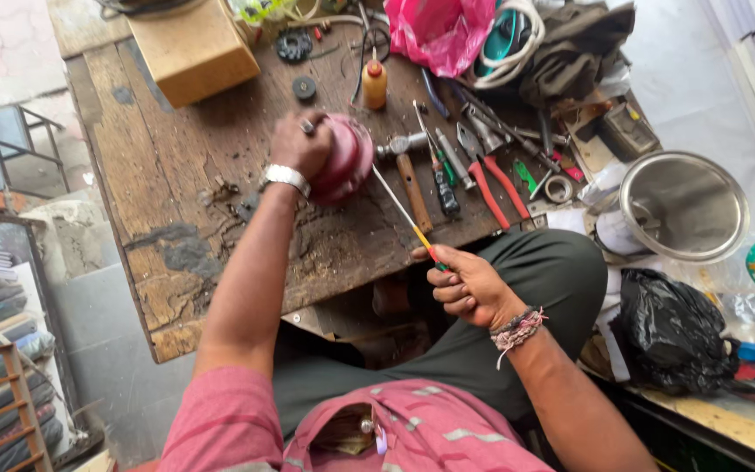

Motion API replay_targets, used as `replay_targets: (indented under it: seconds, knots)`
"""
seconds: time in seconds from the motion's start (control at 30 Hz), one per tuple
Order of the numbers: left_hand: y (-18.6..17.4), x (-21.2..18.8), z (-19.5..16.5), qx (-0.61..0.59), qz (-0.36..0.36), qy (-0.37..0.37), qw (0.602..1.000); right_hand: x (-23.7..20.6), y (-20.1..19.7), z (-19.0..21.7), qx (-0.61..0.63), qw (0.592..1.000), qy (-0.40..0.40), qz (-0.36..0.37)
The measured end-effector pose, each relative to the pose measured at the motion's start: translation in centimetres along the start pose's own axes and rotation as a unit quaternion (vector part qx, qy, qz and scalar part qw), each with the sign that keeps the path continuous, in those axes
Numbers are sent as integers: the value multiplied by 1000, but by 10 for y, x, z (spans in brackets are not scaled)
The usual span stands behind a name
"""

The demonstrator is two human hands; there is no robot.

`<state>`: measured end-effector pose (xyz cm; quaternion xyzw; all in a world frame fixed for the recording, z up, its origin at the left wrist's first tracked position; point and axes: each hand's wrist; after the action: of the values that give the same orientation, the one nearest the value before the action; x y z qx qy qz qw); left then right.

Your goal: The person uses a screwdriver and hammer to pry and strike a red cylindrical electrical component on a wooden workbench. They repeatedly tap the component, pry at its edges, and eventually separate the housing to reveal internal wiring and a rotor.

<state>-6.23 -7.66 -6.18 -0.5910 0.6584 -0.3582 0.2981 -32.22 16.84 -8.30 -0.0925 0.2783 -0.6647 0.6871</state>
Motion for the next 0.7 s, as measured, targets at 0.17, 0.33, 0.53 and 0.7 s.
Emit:
replay_targets:
  seconds: [0.17,0.33,0.53,0.7]
  knots:
    - [-24,4,-1,116,43,-104,987,-21,-2,13,-231,961,-90,-120]
    - [-36,2,-4,203,57,-30,977,-17,-1,26,-213,969,-50,-113]
    - [-15,8,7,71,-16,103,992,-6,2,30,-227,969,-35,-91]
    - [-14,11,16,-12,-23,78,997,0,3,31,-228,967,-58,-102]
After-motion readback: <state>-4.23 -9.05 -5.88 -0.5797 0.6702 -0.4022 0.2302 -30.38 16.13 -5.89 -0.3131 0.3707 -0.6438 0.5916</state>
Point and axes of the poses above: each hand's wrist, its own x-axis towards the middle knuckle, its own y-axis out of the palm, z = x × y, and after that the axes turned 2 degrees about y, right-handed
